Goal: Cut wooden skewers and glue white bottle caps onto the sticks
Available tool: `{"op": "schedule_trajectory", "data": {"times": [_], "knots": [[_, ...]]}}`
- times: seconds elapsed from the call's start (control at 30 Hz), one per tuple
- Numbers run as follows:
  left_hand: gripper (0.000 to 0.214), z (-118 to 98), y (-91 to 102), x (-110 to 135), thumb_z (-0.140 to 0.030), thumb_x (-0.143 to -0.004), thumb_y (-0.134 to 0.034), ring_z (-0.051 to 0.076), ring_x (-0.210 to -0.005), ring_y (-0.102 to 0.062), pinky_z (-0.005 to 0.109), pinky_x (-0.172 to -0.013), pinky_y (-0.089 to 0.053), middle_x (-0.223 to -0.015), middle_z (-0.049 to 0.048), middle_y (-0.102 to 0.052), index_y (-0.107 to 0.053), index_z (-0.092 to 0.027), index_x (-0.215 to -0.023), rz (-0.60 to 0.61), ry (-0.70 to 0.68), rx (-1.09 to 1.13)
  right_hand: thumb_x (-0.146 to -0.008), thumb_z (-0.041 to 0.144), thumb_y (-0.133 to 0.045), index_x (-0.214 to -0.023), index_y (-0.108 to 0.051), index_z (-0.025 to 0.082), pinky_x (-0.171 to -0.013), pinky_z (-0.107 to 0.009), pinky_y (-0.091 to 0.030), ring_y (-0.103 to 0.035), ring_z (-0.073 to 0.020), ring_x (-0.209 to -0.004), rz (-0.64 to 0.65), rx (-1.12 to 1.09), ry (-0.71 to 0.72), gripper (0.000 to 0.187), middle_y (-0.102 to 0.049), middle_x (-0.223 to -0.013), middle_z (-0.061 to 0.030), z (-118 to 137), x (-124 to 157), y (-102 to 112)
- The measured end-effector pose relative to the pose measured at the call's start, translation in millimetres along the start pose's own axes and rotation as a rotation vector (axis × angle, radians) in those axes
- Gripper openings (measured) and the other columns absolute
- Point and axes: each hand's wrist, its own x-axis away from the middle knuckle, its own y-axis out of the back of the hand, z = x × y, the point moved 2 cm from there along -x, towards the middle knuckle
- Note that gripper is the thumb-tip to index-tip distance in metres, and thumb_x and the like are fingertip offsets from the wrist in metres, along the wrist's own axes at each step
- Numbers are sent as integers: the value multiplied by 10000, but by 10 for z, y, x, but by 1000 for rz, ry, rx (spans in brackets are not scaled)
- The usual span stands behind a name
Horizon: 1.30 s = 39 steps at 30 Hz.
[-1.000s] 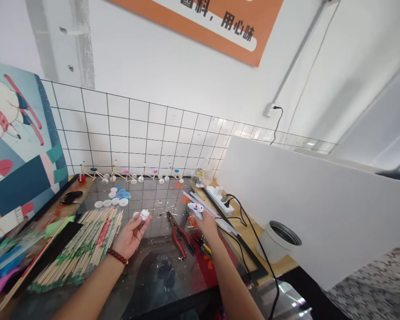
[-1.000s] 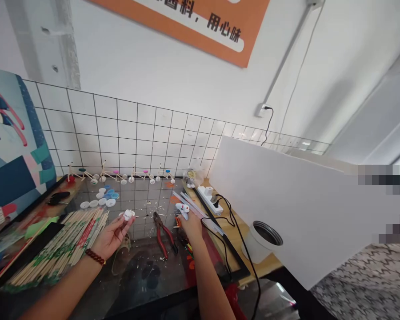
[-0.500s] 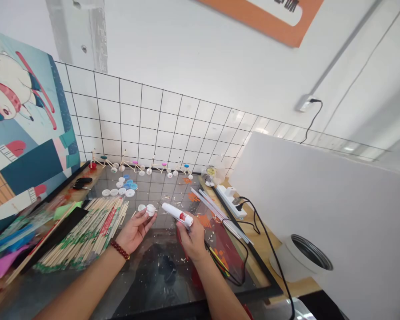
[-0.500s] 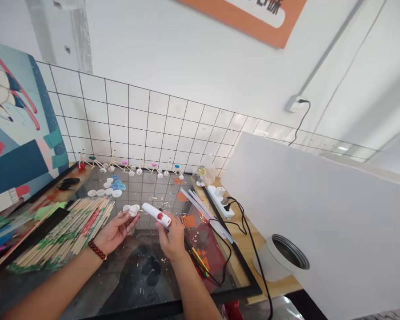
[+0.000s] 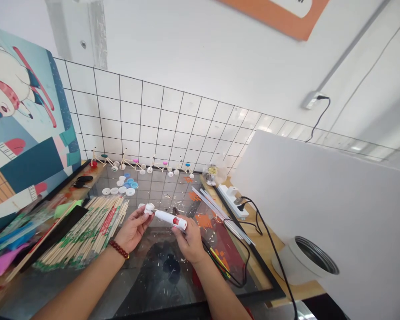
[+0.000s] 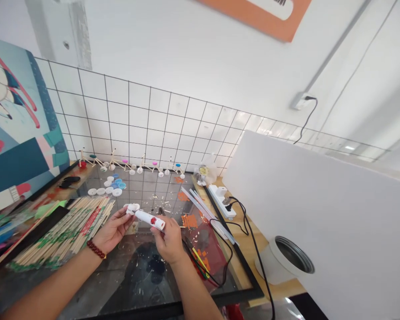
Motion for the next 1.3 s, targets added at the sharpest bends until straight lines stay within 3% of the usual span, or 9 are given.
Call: {"op": "schedule_trajectory", "data": {"times": [0.37, 0.9, 1.1, 1.3], "knots": [[305, 13, 33, -11, 100, -689, -711, 143, -816, -728, 217, -735, -609, -1009, 73, -768, -722, -127, -894, 24, -42, -54, -972, 340, -518, -1122, -621, 218, -749, -342, -494, -666, -227, -839, 44, -12, -7, 218, -723, -971, -79, -25, 2, -18], [538, 21, 48, -8, -164, -366, -955, 136, -797, -668, 225, -717, -535, -882, 45, -762, -744, -141, -861, 25, -258, -275, -979, 340, -513, -1103, -621, 202, -734, -340, -505, -669, -217, -815, 5, -4, 25, 214, -722, -959, -83, 14, -26, 0], [525, 26, 52, -6, -180, -383, -960, 139, -811, -671, 237, -733, -532, -895, 40, -760, -744, -148, -861, 29, -257, -266, -981, 334, -513, -1111, -616, 210, -727, -340, -506, -677, -222, -830, 8, -7, 52, 207, -725, -952, -81, 25, -39, 17], [461, 24, 64, -27, -93, -479, -928, 155, -859, -717, 251, -798, -573, -959, 49, -772, -733, -151, -892, 67, -182, -156, -976, 330, -512, -1111, -618, 205, -722, -340, -504, -679, -223, -826, 8, 7, 49, 212, -730, -958, -84, 24, -38, 20]]}}
